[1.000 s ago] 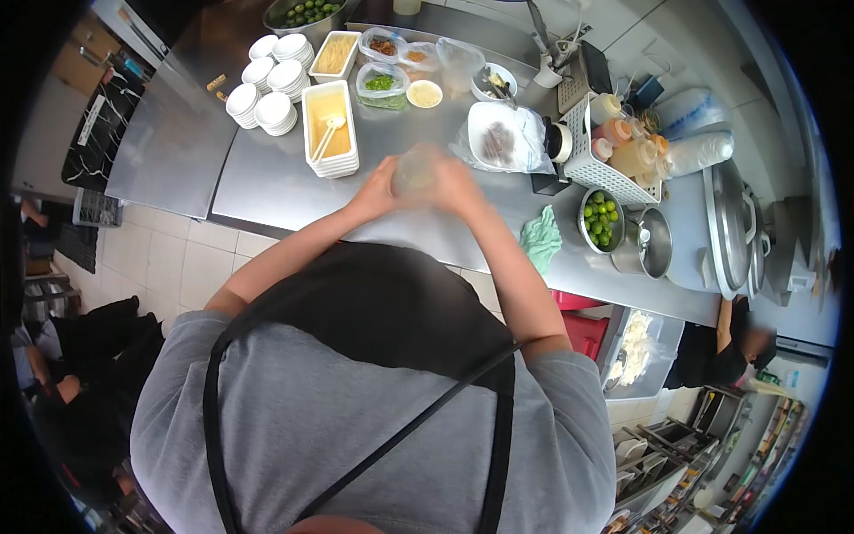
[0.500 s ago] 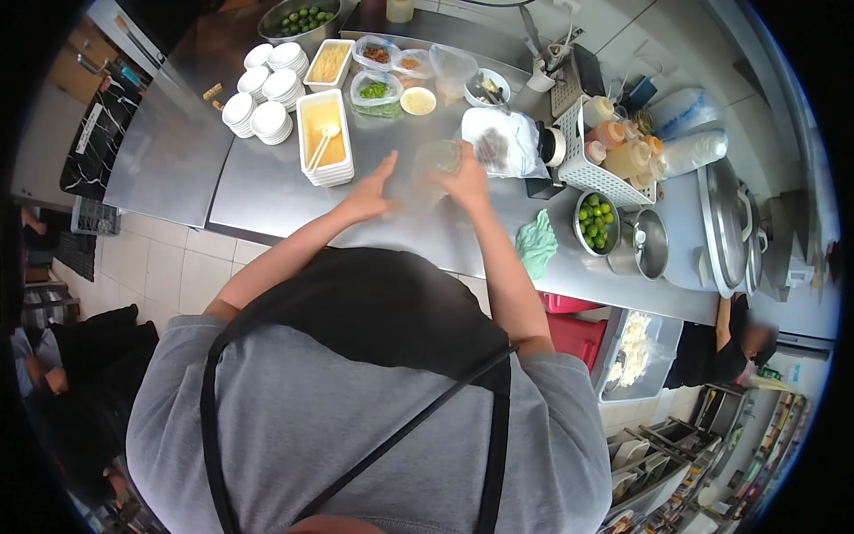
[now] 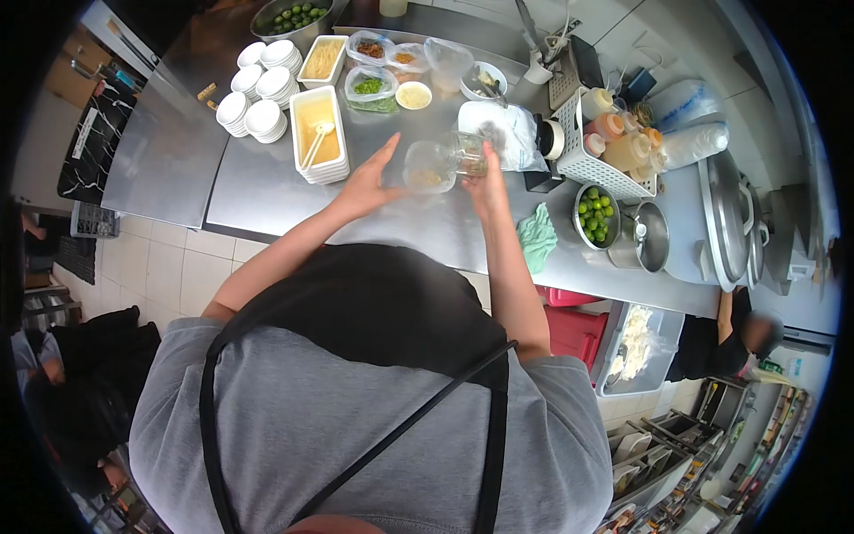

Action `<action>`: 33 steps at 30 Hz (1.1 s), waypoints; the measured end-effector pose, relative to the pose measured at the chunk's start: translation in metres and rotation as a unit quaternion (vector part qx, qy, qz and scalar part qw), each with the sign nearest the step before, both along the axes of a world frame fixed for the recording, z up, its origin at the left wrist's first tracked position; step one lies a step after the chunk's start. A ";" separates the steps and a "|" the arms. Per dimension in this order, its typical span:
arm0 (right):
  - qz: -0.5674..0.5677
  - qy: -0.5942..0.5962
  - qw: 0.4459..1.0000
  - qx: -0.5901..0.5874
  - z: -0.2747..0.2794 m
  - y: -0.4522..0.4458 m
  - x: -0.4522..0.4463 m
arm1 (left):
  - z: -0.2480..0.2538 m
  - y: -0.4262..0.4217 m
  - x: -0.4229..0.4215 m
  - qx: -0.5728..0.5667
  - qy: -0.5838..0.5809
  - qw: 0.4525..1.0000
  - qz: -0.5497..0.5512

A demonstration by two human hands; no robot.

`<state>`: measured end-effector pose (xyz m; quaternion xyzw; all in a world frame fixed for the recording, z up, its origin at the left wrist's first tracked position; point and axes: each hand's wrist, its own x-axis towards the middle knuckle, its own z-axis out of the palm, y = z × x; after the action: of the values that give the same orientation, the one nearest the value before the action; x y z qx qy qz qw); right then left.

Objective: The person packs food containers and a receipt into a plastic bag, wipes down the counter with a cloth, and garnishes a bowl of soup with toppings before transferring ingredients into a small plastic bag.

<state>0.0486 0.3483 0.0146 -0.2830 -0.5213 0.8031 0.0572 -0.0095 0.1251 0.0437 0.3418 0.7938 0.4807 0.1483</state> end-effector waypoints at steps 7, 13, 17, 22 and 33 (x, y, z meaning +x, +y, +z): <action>0.094 0.084 0.963 -0.236 0.056 -0.056 -0.005 | 0.054 0.016 -0.001 0.147 0.117 0.982 0.020; 0.220 0.111 0.922 -0.299 0.090 -0.104 -0.011 | 0.095 -0.016 -0.002 0.169 0.034 0.981 0.091; 0.259 0.141 0.936 -0.191 0.094 -0.099 -0.015 | 0.115 -0.064 -0.011 0.173 0.115 0.957 0.202; 0.146 0.102 0.918 0.355 0.034 -0.041 -0.019 | 0.080 -0.137 -0.037 0.160 0.169 0.915 0.330; 0.116 0.047 0.798 0.589 -0.023 -0.029 0.000 | -0.063 -0.146 -0.059 -0.004 0.200 0.905 0.375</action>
<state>0.0485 0.3191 -0.0083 -0.0942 -0.9193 0.3538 0.1441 -0.0685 -0.0211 -0.0193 0.1071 0.8781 0.4192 -0.2041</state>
